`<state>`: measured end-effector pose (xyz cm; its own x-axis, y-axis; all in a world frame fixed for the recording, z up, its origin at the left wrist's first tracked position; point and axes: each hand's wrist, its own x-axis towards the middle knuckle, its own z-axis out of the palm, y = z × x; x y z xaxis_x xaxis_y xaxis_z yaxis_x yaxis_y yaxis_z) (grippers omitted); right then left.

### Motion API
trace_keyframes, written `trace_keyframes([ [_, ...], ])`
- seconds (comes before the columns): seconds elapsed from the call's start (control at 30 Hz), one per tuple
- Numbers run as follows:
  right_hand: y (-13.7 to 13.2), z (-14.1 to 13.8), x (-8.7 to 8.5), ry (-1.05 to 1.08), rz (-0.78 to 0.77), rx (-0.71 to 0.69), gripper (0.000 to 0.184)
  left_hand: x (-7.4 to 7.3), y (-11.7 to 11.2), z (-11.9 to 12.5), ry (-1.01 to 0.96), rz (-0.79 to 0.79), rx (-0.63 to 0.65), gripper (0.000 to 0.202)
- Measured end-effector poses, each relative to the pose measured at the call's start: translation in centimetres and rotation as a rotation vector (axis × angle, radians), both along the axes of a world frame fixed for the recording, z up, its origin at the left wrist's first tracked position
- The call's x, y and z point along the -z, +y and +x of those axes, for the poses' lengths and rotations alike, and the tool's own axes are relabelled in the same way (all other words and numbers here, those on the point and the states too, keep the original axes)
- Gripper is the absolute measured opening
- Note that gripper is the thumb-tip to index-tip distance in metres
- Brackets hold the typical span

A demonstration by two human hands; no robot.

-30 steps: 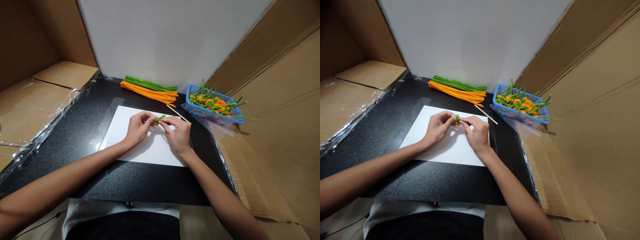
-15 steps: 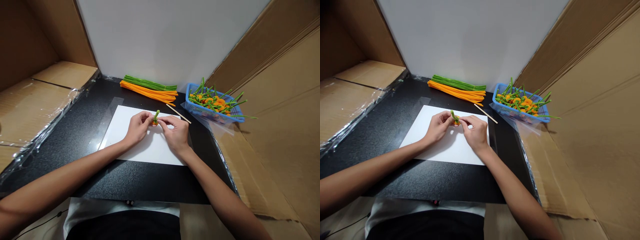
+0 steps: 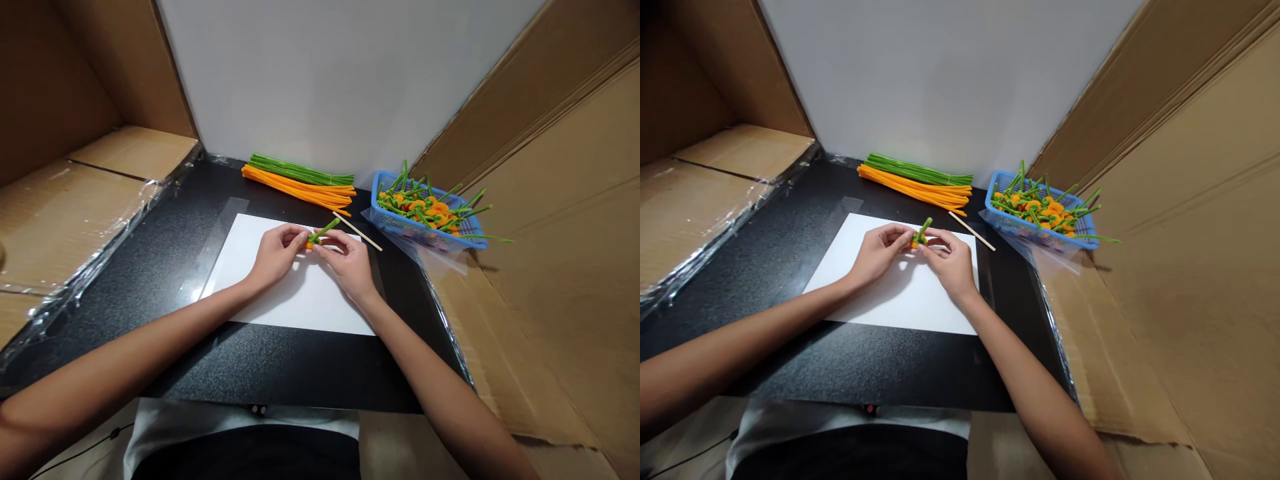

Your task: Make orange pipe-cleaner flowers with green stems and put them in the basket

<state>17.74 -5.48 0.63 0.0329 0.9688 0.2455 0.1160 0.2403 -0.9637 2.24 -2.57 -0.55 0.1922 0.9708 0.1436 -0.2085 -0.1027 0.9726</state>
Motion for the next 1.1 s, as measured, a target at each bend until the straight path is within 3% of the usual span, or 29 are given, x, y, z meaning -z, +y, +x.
trace_keyframes([
  [0.23,-0.1,0.1,-0.2,-0.039,0.033,0.008,0.027,-0.2,-0.1,-0.1,-0.054,-0.013,0.053,0.035],
  [0.43,-0.1,-0.1,-0.3,0.045,-0.008,0.062,0.024,-0.4,-0.2,0.0,-0.097,-0.030,0.017,0.038],
  [0.6,-0.5,-0.2,-0.4,-0.133,0.063,0.155,0.019,-0.7,-0.2,0.0,-0.064,0.028,-0.016,0.036],
  [0.73,-0.5,-0.3,-0.7,-0.081,-0.010,0.125,0.020,-0.9,-0.4,0.0,-0.022,0.119,-0.020,0.028],
  [0.93,-0.5,-0.6,-1.2,0.179,-0.243,-0.049,0.023,-1.2,-1.0,0.0,0.029,0.207,-0.060,0.013],
  [1.1,-0.5,-0.6,-1.3,0.071,-0.181,0.042,0.020,-1.2,-1.0,0.0,0.048,0.190,-0.059,0.013],
])
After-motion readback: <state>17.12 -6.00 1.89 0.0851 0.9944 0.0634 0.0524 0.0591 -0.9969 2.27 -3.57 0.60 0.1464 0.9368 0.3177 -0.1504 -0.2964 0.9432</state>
